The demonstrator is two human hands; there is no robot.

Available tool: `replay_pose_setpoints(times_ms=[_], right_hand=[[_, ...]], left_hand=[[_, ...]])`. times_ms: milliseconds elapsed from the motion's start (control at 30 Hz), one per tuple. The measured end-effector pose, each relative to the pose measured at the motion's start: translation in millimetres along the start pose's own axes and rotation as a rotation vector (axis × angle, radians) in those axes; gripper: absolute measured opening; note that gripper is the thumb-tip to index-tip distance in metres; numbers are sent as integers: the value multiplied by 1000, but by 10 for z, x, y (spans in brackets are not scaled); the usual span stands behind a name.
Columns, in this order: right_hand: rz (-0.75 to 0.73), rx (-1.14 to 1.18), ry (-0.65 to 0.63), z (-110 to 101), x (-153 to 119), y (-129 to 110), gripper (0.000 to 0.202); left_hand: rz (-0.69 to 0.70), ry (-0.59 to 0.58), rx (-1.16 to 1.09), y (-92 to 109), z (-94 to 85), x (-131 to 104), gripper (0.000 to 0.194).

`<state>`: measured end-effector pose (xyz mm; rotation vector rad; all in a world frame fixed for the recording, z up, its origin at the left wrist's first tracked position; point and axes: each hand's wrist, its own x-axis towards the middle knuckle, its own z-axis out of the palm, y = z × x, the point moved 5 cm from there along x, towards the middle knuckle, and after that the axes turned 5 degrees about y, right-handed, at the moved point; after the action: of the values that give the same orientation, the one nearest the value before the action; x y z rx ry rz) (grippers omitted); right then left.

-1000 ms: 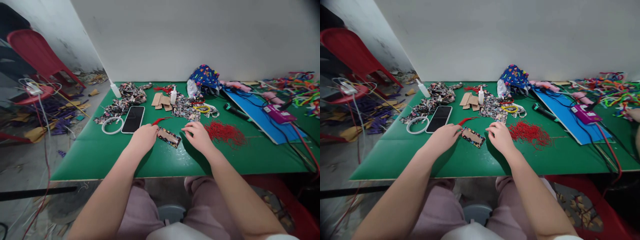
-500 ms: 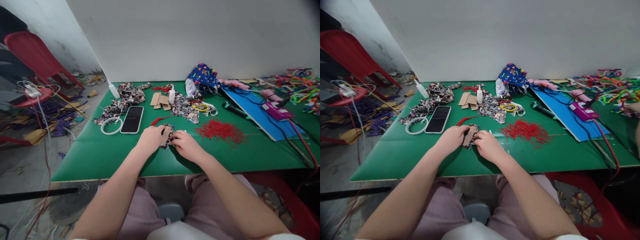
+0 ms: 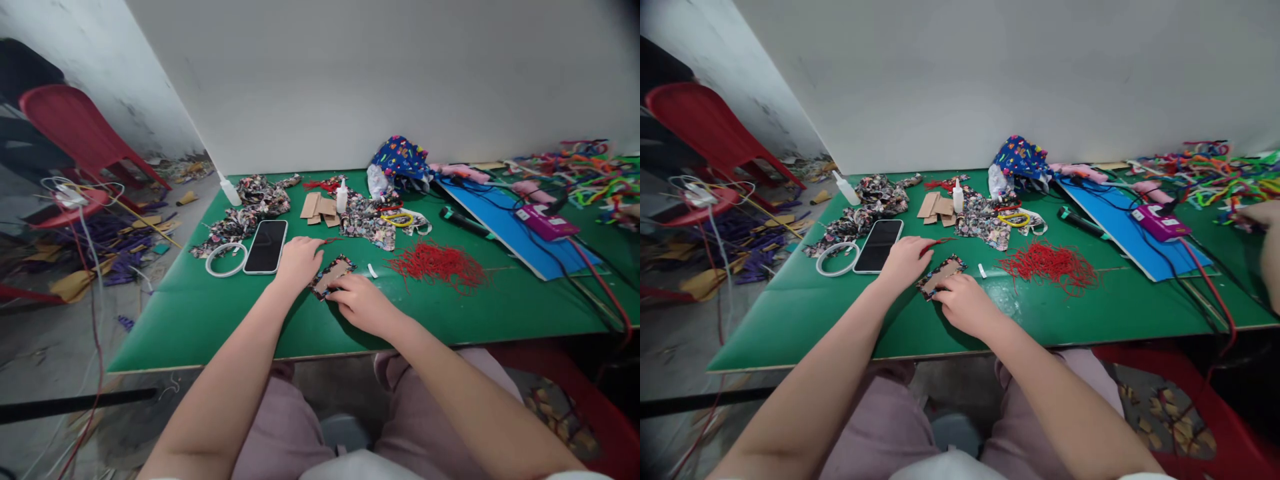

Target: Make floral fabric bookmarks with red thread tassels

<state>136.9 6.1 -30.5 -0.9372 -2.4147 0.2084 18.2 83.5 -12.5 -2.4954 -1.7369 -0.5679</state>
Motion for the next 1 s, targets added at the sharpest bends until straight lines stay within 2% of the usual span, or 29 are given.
replay_pose_setpoints(times_ms=[167,367,533,667,800,900,1000], right_hand=[[24,-37,-13,47,18,-69,30],[56,-36,30,88,24,-115,27],[74,45,111,-33,8,10,28],[199,109,259,-322,15,208,30],[362,313,394,-595,-3,391,27],[498,614,374,-619,-22,485,31],[574,933,299,-538,-25,516,36]], left_hand=[[-72,34,77,-92,104,83,33],[-43,23,61,-100,189,118,26],[-24,25,53,-140,161,132,22],[29,49,13,-26,-28,36,20],[239,135,-139,304,-377,-159,17],[349,180,-166,517,-554,-275,14],[417,240,-153,632,-611,-329,12]])
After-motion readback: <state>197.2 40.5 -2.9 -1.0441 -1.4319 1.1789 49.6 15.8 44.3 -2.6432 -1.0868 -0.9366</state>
